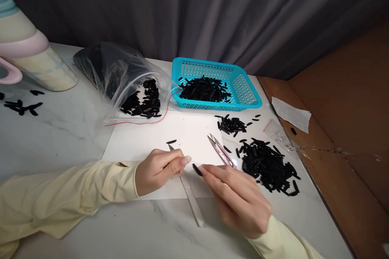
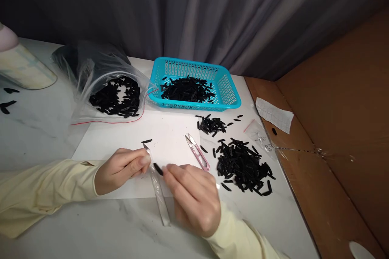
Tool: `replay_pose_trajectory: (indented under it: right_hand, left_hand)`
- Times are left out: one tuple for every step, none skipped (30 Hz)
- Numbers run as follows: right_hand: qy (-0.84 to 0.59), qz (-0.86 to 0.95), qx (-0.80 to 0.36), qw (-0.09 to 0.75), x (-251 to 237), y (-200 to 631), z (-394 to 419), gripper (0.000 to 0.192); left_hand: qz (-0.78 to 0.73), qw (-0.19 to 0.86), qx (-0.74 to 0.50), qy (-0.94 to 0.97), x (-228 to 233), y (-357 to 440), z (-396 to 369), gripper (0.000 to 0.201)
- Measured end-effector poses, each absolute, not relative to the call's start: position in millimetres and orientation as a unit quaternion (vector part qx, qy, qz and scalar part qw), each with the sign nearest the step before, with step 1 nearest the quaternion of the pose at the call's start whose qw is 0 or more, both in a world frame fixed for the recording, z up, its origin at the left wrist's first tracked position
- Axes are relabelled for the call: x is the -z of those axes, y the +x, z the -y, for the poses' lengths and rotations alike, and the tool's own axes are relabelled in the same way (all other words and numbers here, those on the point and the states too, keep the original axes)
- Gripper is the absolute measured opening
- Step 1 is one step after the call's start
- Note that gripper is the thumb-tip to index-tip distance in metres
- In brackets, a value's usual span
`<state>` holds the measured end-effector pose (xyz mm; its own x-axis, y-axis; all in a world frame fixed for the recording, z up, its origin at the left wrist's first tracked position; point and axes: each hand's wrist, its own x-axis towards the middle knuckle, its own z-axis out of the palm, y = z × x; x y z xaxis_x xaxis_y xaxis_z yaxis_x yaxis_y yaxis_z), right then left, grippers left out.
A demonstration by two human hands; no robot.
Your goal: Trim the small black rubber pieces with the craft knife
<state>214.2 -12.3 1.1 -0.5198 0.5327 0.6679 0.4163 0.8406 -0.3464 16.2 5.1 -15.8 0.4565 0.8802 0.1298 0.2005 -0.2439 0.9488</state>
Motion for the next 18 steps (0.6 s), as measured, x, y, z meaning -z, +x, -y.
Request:
replay_pose_trajectory:
  right_hand:
    - [-0.294,0.873,-0.051,0.386,-5.6,223.4,12.1,0.031]
    - [-0.327,0.872,-0.027,0.363,-9.1,234.7,11.4,0.03]
    - [-0.371,0.866,-0.004,0.335,-11.5,247.8,10.3,0.028]
    - [-0.422,0.853,0.023,0.305,-12.4,262.3,8.8,0.023]
    - [-0.465,0.837,0.067,0.28,-12.0,277.6,7.0,0.017]
    - [-0.504,0.816,0.127,0.253,-10.5,292.9,4.9,0.013]
    - [-0.535,0.797,0.174,0.218,-8.4,307.3,2.6,0.014]
    - [-0.573,0.771,0.206,0.187,-6.4,319.9,0.1,0.019]
    - [-0.6,0.756,0.213,0.154,-5.2,330.1,-2.6,0.024]
    - [-0.619,0.748,0.202,0.128,-5.5,337.3,-5.7,0.029]
    - [-0.636,0.743,0.182,0.102,-8.0,341.1,-9.1,0.031]
    - [-0.645,0.742,0.162,0.083,-12.8,341.6,-12.3,0.034]
    - [-0.649,0.742,0.148,0.077,-19.7,339.5,-14.8,0.036]
    - [-0.649,0.745,0.132,0.079,-27.9,335.6,-15.7,0.038]
    - [-0.643,0.752,0.117,0.092,-36.3,331.4,-14.0,0.04]
    - [-0.631,0.762,0.093,0.113,-43.3,328.2,-8.7,0.041]
    - [-0.614,0.778,0.041,0.129,-47.6,327.5,0.7,0.039]
    - [-0.589,0.796,-0.003,0.14,-48.0,329.9,14.3,0.036]
  left_hand:
    - [-0.39,0.493,-0.351,0.694,15.0,16.8,-6.0,0.033]
    - [-0.395,0.503,-0.349,0.685,14.3,17.3,-7.1,0.035]
    - [-0.399,0.509,-0.347,0.679,14.1,17.6,-8.3,0.036]
    - [-0.401,0.513,-0.344,0.677,14.2,17.9,-9.6,0.037]
    - [-0.402,0.513,-0.341,0.677,14.7,18.0,-10.7,0.038]
    - [-0.403,0.509,-0.34,0.681,15.6,18.2,-11.6,0.038]
    - [-0.404,0.5,-0.34,0.686,16.7,18.3,-12.3,0.038]
    - [-0.406,0.49,-0.341,0.692,18.0,18.4,-12.8,0.038]
    - [-0.408,0.481,-0.344,0.696,19.2,18.4,-13.2,0.037]
    - [-0.409,0.475,-0.346,0.698,20.4,18.4,-13.4,0.037]
    - [-0.408,0.471,-0.349,0.7,21.3,18.3,-13.6,0.037]
    - [-0.407,0.47,-0.35,0.7,21.9,18.1,-13.7,0.037]
    - [-0.403,0.473,-0.351,0.7,22.1,17.8,-13.8,0.037]
    - [-0.399,0.476,-0.352,0.7,21.9,17.5,-13.8,0.037]
    - [-0.393,0.481,-0.352,0.7,21.2,17.2,-13.7,0.036]
    - [-0.388,0.489,-0.352,0.698,20.1,16.9,-13.5,0.036]
    - [-0.385,0.5,-0.35,0.693,18.7,16.7,-13.0,0.035]
    - [-0.382,0.516,-0.347,0.683,17.1,16.6,-12.4,0.034]
